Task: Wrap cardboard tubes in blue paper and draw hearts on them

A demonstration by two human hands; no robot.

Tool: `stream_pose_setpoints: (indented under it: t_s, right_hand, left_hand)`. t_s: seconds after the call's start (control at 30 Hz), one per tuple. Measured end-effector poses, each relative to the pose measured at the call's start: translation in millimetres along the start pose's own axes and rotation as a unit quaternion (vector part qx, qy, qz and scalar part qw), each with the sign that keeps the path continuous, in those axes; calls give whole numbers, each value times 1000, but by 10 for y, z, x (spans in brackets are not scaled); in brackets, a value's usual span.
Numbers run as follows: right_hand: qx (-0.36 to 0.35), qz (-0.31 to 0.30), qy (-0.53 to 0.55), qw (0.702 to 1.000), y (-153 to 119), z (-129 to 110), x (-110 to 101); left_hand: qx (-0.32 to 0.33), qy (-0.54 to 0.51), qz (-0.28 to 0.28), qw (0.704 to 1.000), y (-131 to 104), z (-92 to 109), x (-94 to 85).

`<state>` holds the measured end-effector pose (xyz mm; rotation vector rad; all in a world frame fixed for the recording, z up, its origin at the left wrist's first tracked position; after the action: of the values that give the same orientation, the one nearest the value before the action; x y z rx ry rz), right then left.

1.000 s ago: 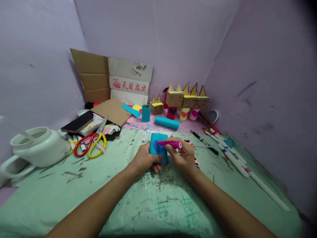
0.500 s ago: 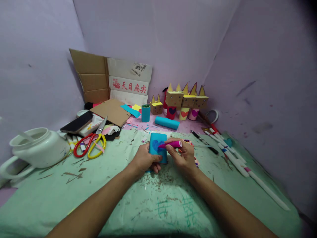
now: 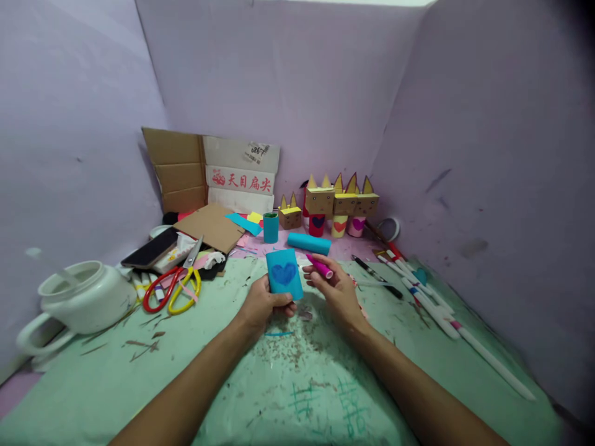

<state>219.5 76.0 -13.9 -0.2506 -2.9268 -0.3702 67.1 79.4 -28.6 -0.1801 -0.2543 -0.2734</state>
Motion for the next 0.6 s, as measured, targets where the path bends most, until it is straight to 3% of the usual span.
stream_pose_setpoints:
  t_s: [0.17, 0.6]
  right_hand:
    - [45, -60, 9, 997, 1, 141, 103]
    - [14, -50, -3, 999, 9, 142, 106]
  left_hand:
    - [-2, 1, -24, 1000, 16, 8, 24]
    - [-5, 16, -43, 999, -26, -22, 53]
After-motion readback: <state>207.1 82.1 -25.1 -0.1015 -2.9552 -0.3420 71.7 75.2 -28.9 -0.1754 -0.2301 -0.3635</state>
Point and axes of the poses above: each hand's wrist, its own y-axis towards the middle knuckle, its own x-axis out of the palm, z = x × y, the point moved 7 cm from there along y, towards the middle knuckle, and after that the axes turned 2 degrees about x, right-handed, at the moved point
